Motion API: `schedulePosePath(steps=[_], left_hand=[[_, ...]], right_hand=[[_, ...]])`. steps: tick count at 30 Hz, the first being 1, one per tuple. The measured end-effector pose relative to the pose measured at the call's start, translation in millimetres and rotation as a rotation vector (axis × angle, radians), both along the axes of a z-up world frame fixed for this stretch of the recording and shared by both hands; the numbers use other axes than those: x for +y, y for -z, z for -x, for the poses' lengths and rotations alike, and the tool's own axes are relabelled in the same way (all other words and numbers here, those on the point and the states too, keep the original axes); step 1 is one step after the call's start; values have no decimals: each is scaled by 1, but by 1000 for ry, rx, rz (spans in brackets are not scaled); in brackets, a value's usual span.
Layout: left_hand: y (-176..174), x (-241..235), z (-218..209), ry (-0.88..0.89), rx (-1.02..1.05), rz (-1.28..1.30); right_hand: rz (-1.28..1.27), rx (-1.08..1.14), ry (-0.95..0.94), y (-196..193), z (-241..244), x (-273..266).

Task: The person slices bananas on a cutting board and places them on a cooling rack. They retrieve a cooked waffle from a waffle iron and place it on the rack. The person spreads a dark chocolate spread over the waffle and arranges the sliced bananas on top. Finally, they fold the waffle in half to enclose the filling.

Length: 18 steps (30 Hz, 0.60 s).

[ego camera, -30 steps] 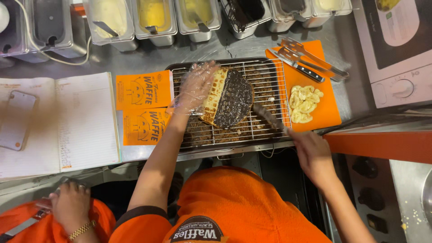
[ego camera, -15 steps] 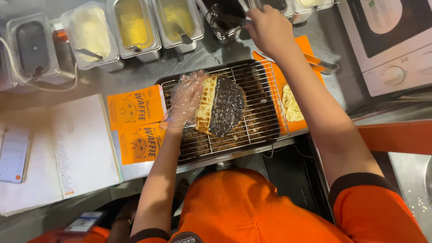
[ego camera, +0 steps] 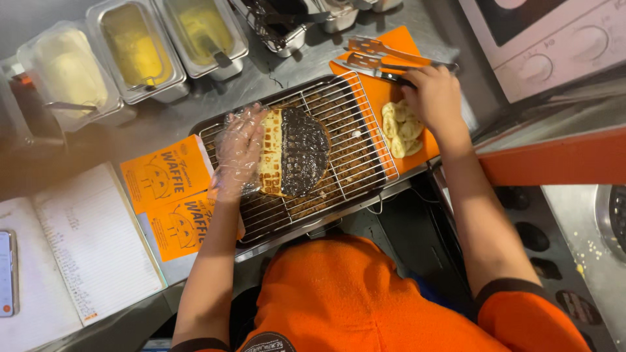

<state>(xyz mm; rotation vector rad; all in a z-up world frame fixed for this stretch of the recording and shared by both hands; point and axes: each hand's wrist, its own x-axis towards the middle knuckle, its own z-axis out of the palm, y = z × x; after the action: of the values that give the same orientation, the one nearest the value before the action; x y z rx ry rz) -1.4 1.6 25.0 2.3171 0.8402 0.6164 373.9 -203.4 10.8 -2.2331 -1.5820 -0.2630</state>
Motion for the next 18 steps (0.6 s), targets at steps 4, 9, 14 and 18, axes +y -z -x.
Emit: schedulePosePath(steps=[4, 9, 14, 18], left_hand=[[-1, -1, -2, -11, 32, 1], [-1, -3, -1, -25, -27, 20], [2, -4, -1, -68, -1, 61], [-4, -9, -5, -128, -85, 214]], right_hand=[[83, -102, -53, 11, -15, 28], [149, 100, -146, 3, -32, 38], [135, 429, 19, -19, -16, 5], [-215, 706, 162, -47, 60, -79]])
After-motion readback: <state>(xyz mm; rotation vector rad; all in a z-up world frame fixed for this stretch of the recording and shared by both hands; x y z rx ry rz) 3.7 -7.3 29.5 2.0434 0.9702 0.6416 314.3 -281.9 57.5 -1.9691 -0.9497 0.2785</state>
